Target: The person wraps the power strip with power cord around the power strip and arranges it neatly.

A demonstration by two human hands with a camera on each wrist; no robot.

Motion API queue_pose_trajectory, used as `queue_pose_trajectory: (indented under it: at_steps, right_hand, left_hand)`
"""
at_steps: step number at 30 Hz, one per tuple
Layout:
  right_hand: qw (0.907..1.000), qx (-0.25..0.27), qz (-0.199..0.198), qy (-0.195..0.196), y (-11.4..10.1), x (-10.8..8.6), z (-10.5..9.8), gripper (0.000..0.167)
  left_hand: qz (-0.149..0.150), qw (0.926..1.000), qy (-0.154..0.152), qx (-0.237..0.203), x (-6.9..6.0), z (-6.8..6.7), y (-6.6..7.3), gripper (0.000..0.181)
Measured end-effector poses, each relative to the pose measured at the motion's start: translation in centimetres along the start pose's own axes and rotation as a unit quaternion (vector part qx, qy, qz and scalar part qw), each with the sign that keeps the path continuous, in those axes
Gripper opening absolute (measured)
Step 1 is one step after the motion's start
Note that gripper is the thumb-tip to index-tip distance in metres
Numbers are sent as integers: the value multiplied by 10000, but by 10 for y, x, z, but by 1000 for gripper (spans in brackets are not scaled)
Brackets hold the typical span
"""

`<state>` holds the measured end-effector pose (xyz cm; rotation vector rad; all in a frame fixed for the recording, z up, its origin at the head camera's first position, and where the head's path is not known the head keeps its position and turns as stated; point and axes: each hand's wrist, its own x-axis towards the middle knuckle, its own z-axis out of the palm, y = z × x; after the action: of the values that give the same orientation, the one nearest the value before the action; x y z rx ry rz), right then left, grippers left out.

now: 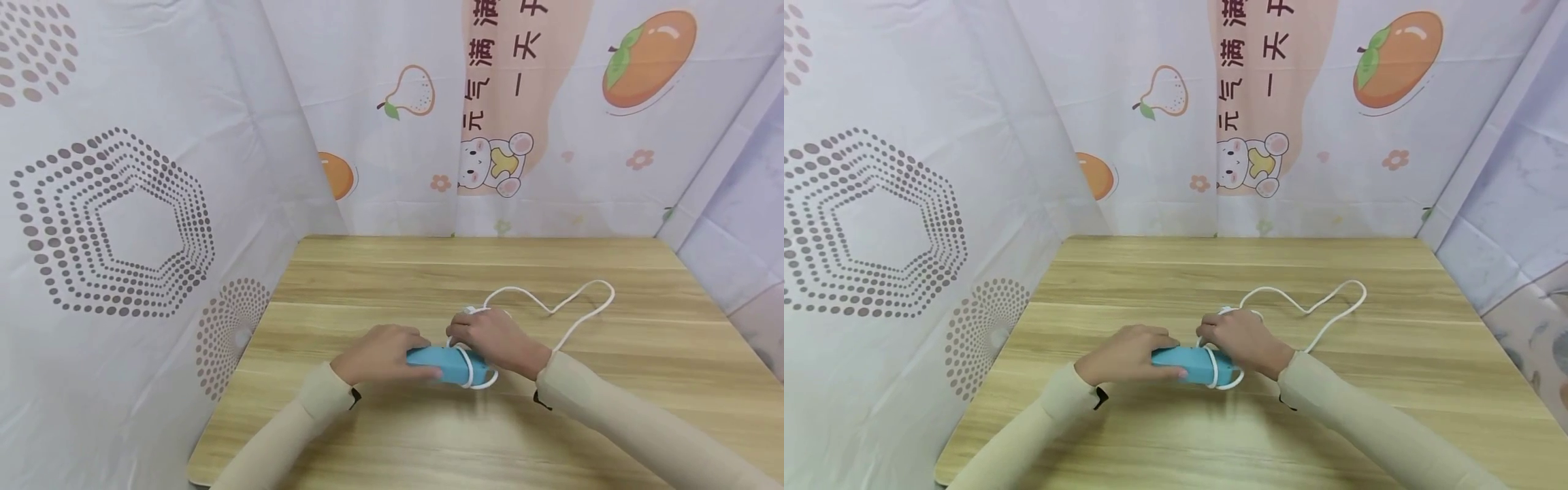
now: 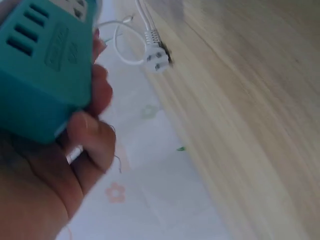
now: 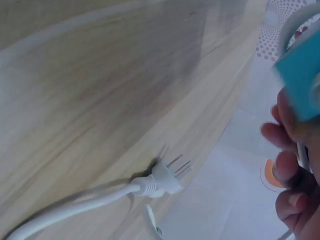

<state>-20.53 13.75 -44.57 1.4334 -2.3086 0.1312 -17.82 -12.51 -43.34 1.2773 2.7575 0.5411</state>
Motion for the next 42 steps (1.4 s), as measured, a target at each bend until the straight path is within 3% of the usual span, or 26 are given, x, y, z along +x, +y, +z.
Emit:
queue_pose_trajectory:
  at_steps: [6,15,24,29,32,36,42]
  right_hand:
    - [9982,-440,382,-142,-5,0,-5,32]
    - [9934,-393,1042,-264,-12,3,-7,41]
    - [9869,-410,1559,14,-18,6,-8,36]
    - [9828,-184,1822,233,-18,6,-7,13]
    - [9832,-13,1765,467,-17,6,-6,8]
    - [9841,120,1601,760,-18,6,-5,9]
    - [9813,310,1691,866,-18,7,-6,10]
  left_hand:
    - [-374,9942,334,948,4,3,8,61]
    - [-725,9875,571,1277,2,1,15,67]
    - [-986,9671,970,2135,1,6,17,66]
    - [-1581,9597,1172,2007,-1,10,5,64]
    - [-1836,9556,1431,1807,-2,11,-4,64]
    - [-1921,9559,1727,1396,-3,11,-12,64]
    - [-2036,9541,2027,843,-4,10,-13,66]
